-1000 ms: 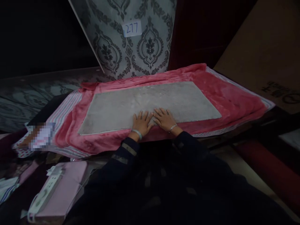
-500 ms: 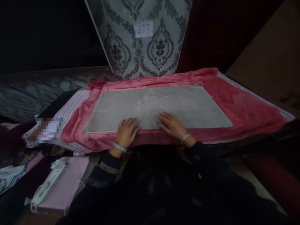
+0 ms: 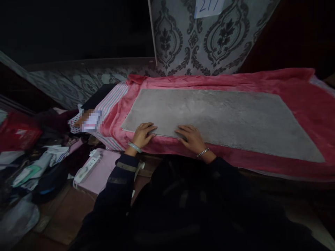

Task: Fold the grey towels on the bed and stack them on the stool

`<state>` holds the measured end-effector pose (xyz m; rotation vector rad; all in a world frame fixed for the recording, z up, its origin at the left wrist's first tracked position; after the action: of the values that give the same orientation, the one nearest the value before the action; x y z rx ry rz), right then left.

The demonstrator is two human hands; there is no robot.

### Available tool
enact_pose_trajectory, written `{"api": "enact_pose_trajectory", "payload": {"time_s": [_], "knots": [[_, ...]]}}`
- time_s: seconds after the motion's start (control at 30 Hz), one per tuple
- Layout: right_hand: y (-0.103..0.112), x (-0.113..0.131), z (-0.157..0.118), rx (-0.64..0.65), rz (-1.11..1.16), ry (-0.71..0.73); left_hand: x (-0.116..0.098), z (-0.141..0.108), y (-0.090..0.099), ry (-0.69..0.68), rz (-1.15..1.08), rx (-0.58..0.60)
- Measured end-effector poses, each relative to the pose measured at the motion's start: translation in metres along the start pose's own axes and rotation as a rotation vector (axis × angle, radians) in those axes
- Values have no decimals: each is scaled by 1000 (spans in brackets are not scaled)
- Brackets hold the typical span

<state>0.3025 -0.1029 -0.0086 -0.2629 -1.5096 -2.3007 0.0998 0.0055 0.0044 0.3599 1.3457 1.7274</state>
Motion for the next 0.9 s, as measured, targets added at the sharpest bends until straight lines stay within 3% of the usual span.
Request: {"api": "enact_pose_trajectory", "payload": {"time_s": [0.53,0.73,0.9], "knots": [[-10,34,20,48,-90,161,13,-2,8,-160,166,97],[-24,51,34,60,-151,141,55,-6,28,42,302,40],[-30,53,39,46,-231,159,90,-15,33,96,270,11]]}}
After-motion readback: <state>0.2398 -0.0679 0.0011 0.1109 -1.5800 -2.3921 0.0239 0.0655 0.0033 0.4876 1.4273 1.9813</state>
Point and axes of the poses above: each hand's wrist, its own z-axis towards the middle knuckle, its own y-axis out of the back of the hand, x = y × z, the point moved 7 cm from there along z, towards the middle knuckle, and after that the axes turned 6 degrees about -x, right-handed, at the moved point
